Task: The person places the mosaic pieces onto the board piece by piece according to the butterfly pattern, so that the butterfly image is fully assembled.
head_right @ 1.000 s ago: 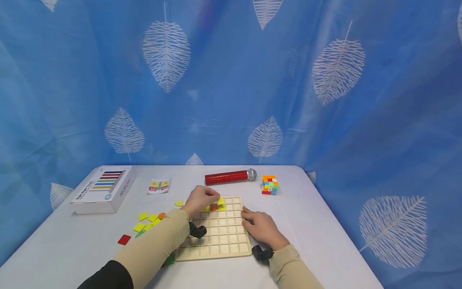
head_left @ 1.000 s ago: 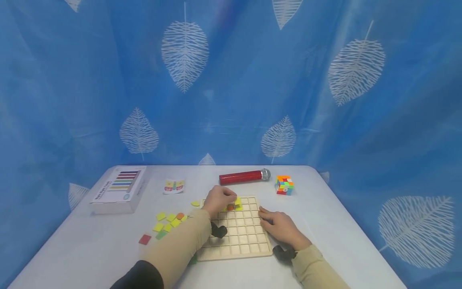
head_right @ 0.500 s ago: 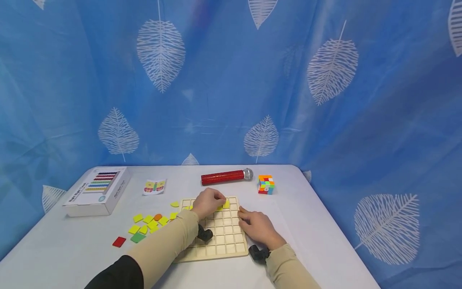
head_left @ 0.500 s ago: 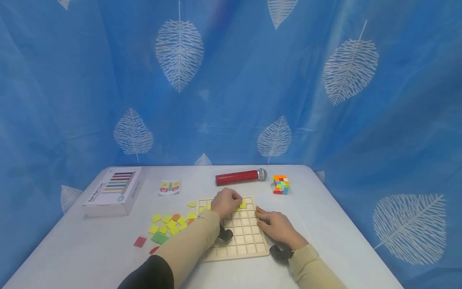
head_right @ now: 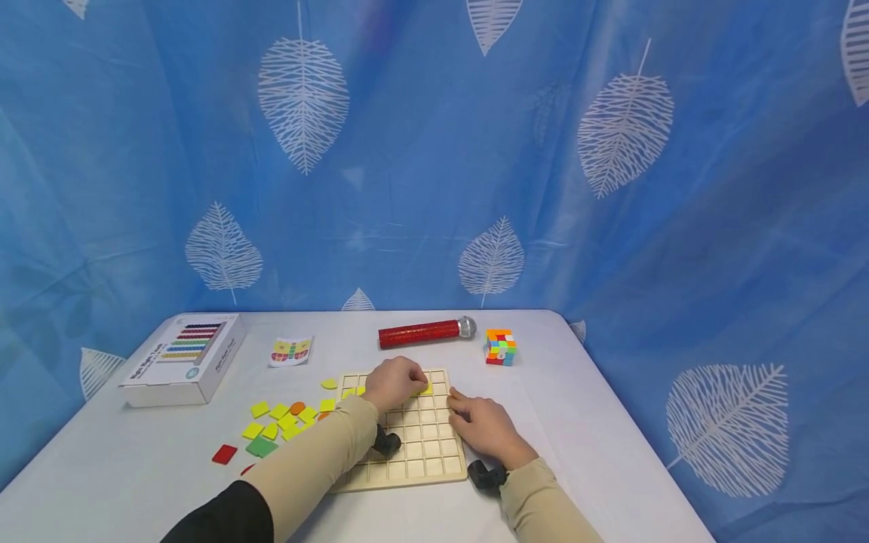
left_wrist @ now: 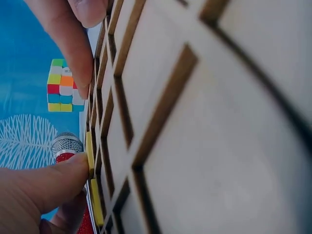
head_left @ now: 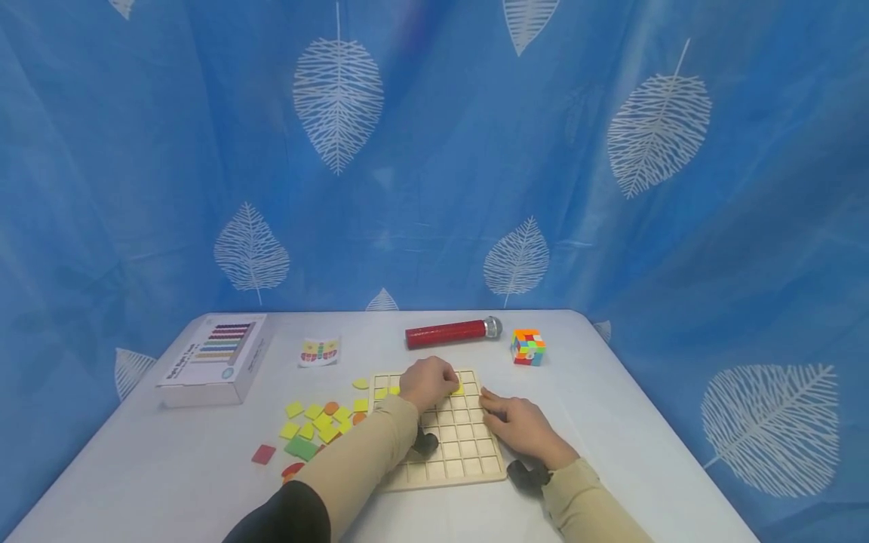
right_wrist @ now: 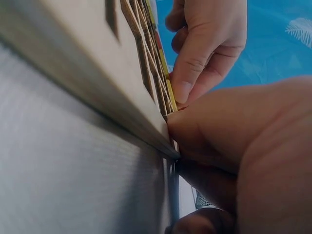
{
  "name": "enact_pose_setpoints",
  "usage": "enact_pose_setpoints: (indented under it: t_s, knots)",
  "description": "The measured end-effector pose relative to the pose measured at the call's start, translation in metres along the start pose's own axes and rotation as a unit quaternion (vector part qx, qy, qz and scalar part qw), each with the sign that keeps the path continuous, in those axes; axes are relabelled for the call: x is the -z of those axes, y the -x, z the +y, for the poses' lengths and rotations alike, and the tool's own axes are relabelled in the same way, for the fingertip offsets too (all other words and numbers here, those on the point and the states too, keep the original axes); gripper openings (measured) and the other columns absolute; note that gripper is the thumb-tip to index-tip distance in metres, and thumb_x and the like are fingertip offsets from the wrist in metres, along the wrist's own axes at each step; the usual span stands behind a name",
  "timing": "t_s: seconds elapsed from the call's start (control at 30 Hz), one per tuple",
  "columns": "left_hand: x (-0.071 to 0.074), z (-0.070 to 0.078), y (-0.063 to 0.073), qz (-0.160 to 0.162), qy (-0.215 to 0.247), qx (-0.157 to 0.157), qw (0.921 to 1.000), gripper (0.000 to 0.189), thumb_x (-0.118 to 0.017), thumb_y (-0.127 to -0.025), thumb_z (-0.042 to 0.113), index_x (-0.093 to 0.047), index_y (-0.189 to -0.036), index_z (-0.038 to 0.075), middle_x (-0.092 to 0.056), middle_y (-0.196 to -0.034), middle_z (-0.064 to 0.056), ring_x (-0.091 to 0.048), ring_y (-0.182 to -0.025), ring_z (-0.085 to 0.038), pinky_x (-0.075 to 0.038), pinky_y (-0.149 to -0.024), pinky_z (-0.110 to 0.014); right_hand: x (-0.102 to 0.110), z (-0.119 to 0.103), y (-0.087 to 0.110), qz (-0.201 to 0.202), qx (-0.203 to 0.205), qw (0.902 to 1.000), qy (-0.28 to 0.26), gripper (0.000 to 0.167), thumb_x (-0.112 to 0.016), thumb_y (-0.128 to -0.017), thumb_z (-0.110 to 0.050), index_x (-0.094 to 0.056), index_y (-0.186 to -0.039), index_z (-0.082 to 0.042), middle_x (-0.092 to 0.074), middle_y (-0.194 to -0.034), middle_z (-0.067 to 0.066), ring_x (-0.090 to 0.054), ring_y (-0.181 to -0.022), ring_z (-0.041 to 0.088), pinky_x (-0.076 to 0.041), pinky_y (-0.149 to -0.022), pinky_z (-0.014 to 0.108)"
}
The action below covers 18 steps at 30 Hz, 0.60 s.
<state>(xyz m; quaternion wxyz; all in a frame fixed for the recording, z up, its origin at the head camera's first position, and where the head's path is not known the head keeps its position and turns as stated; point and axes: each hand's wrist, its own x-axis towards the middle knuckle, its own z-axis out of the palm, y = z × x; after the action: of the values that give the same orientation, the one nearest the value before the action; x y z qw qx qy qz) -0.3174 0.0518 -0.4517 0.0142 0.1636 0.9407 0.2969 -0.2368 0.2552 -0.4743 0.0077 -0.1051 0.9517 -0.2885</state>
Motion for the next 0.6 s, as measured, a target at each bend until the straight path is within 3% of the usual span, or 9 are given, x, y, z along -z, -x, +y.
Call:
enact_pose_setpoints:
  t_s: [0.13, 0.2, 0.37, 0.6]
  knots:
    - [0.002, 0.001, 0.003, 0.001, -0.004, -0.004, 1.0000, 0.003, -0.078, -0.089, 0.023, -0.081, -0.089, 0.022, -0.075, -0.087, 0.009, -0.067, -0.080, -0.013, -0.054, -0.072, -0.039, 0.000, 0.003, -0.001, -0.002, 0.000, 1.0000, 0.006, 0.041, -0.064, -0.100, -0.024, -0.064, -0.139, -0.011, -0.053, -0.153, 0.000, -0.050, -0.141, 0.034, -0.041, -0.113, 0.054]
    - [0.005, -0.003, 0.007, 0.012, 0.002, -0.010, 0.9999, 0.010, -0.077, -0.090, 0.024, -0.081, -0.099, 0.022, -0.076, -0.091, 0.007, -0.068, -0.083, -0.013, -0.054, -0.070, -0.037, -0.002, 0.004, -0.002, -0.004, -0.005, 1.0000, 0.007, 0.041, -0.064, -0.100, -0.025, -0.064, -0.139, -0.011, -0.053, -0.154, -0.002, -0.050, -0.142, 0.033, -0.040, -0.114, 0.054]
    - [0.029, -0.023, 0.027, 0.038, 0.035, -0.007, 0.9987, 0.024, -0.076, -0.093, 0.027, -0.077, -0.116, 0.021, -0.075, -0.098, 0.003, -0.067, -0.081, -0.013, -0.050, -0.061, -0.033, -0.002, 0.003, -0.004, -0.006, -0.012, 0.9999, 0.001, 0.041, -0.065, -0.100, -0.025, -0.064, -0.139, -0.012, -0.052, -0.154, -0.003, -0.048, -0.143, 0.033, -0.039, -0.115, 0.054]
    - [0.089, -0.083, 0.072, 0.062, 0.073, 0.102, 0.9902, 0.025, -0.075, -0.094, 0.030, -0.075, -0.117, 0.020, -0.072, -0.108, 0.000, -0.065, -0.097, -0.020, -0.054, -0.083, -0.043, -0.002, 0.002, -0.001, -0.005, -0.016, 0.9999, -0.002, 0.043, -0.066, -0.099, -0.026, -0.064, -0.139, -0.012, -0.052, -0.154, -0.004, -0.047, -0.144, 0.034, -0.038, -0.115, 0.055]
